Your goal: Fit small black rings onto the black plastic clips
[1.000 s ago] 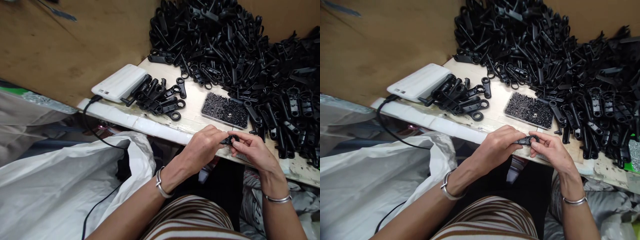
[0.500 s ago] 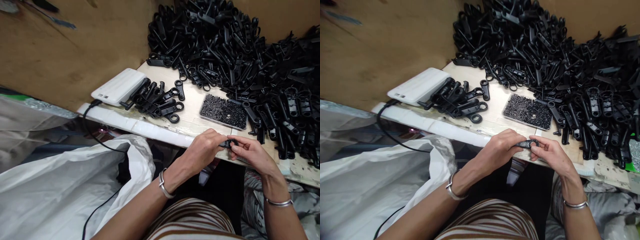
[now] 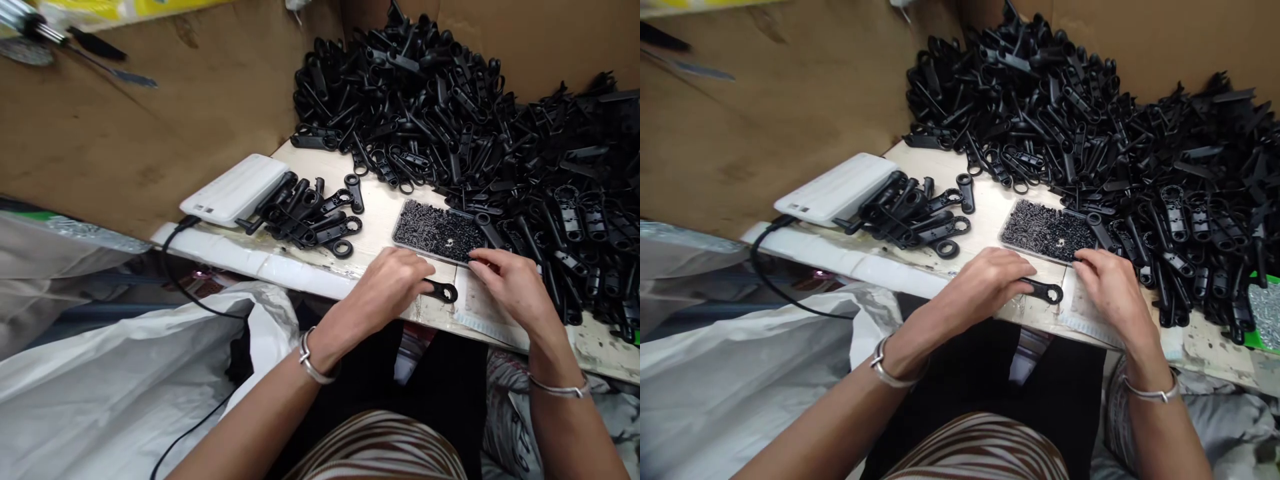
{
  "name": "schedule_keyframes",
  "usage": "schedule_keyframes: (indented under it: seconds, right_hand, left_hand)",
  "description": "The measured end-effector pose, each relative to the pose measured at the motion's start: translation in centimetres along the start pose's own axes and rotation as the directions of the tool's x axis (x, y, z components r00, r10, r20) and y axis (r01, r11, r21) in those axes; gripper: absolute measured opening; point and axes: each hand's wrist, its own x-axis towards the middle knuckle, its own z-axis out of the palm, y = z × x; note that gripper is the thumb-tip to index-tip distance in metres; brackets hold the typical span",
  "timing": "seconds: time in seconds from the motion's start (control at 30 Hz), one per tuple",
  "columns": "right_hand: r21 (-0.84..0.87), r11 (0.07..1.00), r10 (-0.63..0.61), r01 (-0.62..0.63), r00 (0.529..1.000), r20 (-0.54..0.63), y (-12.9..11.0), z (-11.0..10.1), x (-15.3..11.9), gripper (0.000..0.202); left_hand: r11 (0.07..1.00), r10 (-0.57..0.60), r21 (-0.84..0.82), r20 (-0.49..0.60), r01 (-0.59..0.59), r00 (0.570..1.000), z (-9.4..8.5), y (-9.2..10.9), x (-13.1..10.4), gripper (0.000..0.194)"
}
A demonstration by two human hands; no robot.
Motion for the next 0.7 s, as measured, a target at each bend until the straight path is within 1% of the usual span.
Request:
schedule_keyframes:
  seconds: [0.07, 0.13, 0.23, 0.3, 0.37, 0.47, 0.57, 0.7]
  right_hand:
    - [-0.157, 0.984, -0.073, 0.08, 0.996, 0.045, -0.5, 0.2, 1.5, 0.021]
    - [-0.267, 0.957, -0.087, 0.116, 0.989, 0.119, -0.9, 0.4, 2.7, 0.021]
    - [-0.361, 0.92, -0.086, 0.153, 0.977, 0.195, -1.0, 0.7, 4.2, 0.019]
    - [-0.39, 0.906, -0.078, 0.165, 0.97, 0.23, -0.9, 0.9, 4.8, 0.017]
    - [-0.413, 0.895, -0.062, 0.17, 0.963, 0.263, -1.1, 1.0, 5.2, 0.016]
    - [-0.447, 0.879, -0.037, 0.169, 0.956, 0.29, -1.6, 0.9, 5.3, 0.021]
    - [-0.455, 0.871, -0.042, 0.186, 0.95, 0.308, -2.1, 0.6, 5.2, 0.019]
    - [-0.479, 0.854, -0.047, 0.204, 0.946, 0.32, -2.1, 0.6, 5.1, 0.021]
  left_hand:
    - [0.996, -0.047, 0.077, -0.053, 0.051, 0.998, -1.2, -0.8, 0.5, 0.006]
    - [0.979, -0.088, 0.178, -0.08, 0.101, 0.993, -2.2, -1.7, 1.2, 0.013]
    - [0.952, -0.102, 0.283, -0.052, 0.112, 0.993, -3.0, -2.9, 2.6, 0.021]
    - [0.946, -0.084, 0.312, -0.017, 0.085, 0.996, -2.9, -3.5, 3.6, 0.022]
    - [0.945, -0.056, 0.323, 0.01, 0.05, 0.998, -2.4, -3.9, 4.6, 0.022]
    - [0.944, -0.027, 0.331, 0.049, 0.009, 0.998, -1.6, -4.3, 5.6, 0.026]
    - [0.939, -0.001, 0.344, 0.076, -0.025, 0.997, -1.3, -4.4, 5.9, 0.029]
    - [0.919, 0.038, 0.389, 0.065, -0.06, 0.997, -1.2, -4.2, 5.6, 0.029]
